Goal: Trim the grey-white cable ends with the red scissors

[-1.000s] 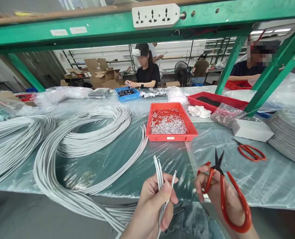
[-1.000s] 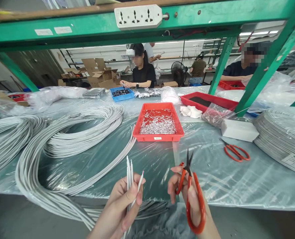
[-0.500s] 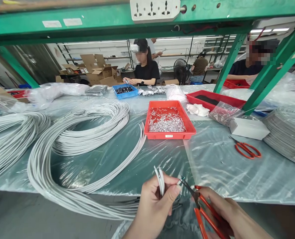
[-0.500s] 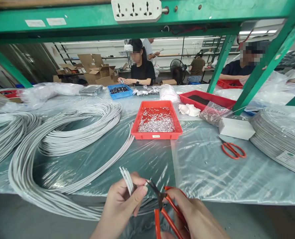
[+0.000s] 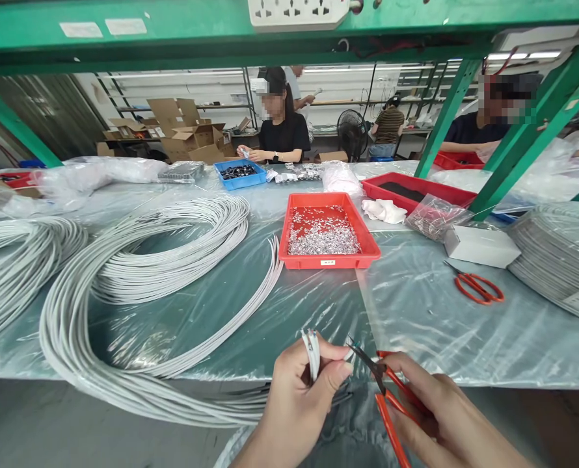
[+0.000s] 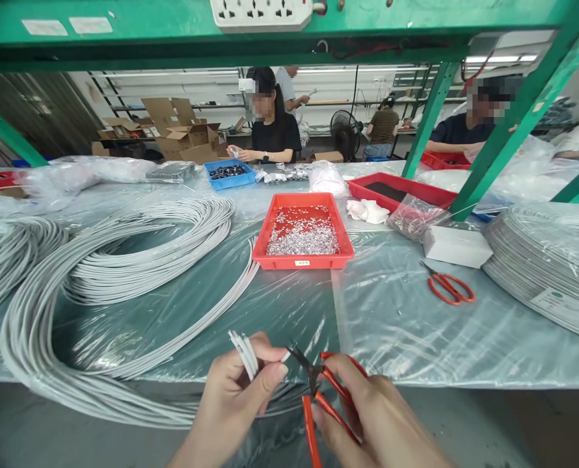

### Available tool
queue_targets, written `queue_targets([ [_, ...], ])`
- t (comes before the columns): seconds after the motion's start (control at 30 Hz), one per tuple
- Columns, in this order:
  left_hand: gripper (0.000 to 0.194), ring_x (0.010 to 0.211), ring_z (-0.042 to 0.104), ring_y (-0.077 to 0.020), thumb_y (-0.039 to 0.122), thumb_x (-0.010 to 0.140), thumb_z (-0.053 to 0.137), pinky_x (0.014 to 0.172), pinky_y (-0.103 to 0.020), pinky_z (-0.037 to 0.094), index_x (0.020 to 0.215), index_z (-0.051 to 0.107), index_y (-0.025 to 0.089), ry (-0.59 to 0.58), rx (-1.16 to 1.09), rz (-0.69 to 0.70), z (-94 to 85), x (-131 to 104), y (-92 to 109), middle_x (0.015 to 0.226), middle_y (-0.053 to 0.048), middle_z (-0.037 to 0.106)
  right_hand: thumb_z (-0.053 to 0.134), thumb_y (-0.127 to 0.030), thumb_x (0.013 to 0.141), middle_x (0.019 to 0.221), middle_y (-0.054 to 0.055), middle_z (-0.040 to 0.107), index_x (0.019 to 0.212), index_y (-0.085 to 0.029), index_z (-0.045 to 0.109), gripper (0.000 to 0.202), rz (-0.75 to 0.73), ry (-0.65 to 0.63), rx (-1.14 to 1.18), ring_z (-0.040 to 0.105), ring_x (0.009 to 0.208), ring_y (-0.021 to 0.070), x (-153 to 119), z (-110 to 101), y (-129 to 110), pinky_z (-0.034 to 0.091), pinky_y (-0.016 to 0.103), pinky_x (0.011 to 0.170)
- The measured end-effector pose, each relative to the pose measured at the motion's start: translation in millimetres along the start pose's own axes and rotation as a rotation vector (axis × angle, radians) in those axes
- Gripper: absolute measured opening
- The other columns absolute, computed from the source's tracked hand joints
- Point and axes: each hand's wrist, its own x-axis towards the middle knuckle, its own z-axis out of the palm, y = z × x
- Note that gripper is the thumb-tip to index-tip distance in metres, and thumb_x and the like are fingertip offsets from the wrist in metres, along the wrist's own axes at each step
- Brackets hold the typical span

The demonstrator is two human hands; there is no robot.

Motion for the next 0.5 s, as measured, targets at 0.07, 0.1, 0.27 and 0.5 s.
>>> queue_targets([
  [0.07,0.016,0.038,0.035,-0.0009,0.030,0.074,0.066,0.037,-0.015,0.024,0.071,0.068,0.014,0.017,-0.024,0.054,-0.9,-1.6,1.8,0.061,0.002,0.045,0.044,-0.038,0.087,0.058,-0.002,0.052,0.098,-0.025,0.050,0.018,0.019,0.181,0.124,0.048,0.046,0.0101,3.7,0.1,7.4,0.043,0.015,0.045],
  [0.1,0.015,0.037,0.033,0.0000,0.029,0.073,0.067,0.037,-0.015,0.023,0.070,0.068,0.015,0.032,-0.041,0.070,-1.3,-2.5,2.8,0.060,0.002,0.044,0.041,-0.036,0.089,0.052,-0.005,0.045,0.098,-0.026,0.047,0.015,0.045,0.283,0.193,0.041,0.041,0.0081,5.9,-0.5,11.4,0.037,0.013,0.040],
  [0.27,0.025,0.033,0.034,0.0012,0.038,0.071,0.068,0.035,-0.013,0.022,0.074,0.064,0.013,0.023,-0.158,-0.042,0.2,-3.5,7.0,0.058,0.005,0.043,0.051,-0.027,0.085,0.063,-0.005,0.048,0.102,-0.027,0.044,0.019,-0.017,0.167,0.292,0.044,0.049,0.0057,10.3,2.4,16.9,0.040,0.009,0.046],
  [0.5,0.041,0.028,0.036,0.0015,0.048,0.060,0.074,0.033,-0.010,0.020,0.072,0.061,0.011,0.145,-0.244,-0.177,8.3,-5.5,12.8,0.049,0.006,0.047,0.065,-0.033,0.065,0.063,-0.002,0.053,0.106,-0.026,0.058,0.042,0.242,0.165,0.441,0.053,0.059,0.0111,-5.9,16.7,-11.1,0.047,0.014,0.055],
])
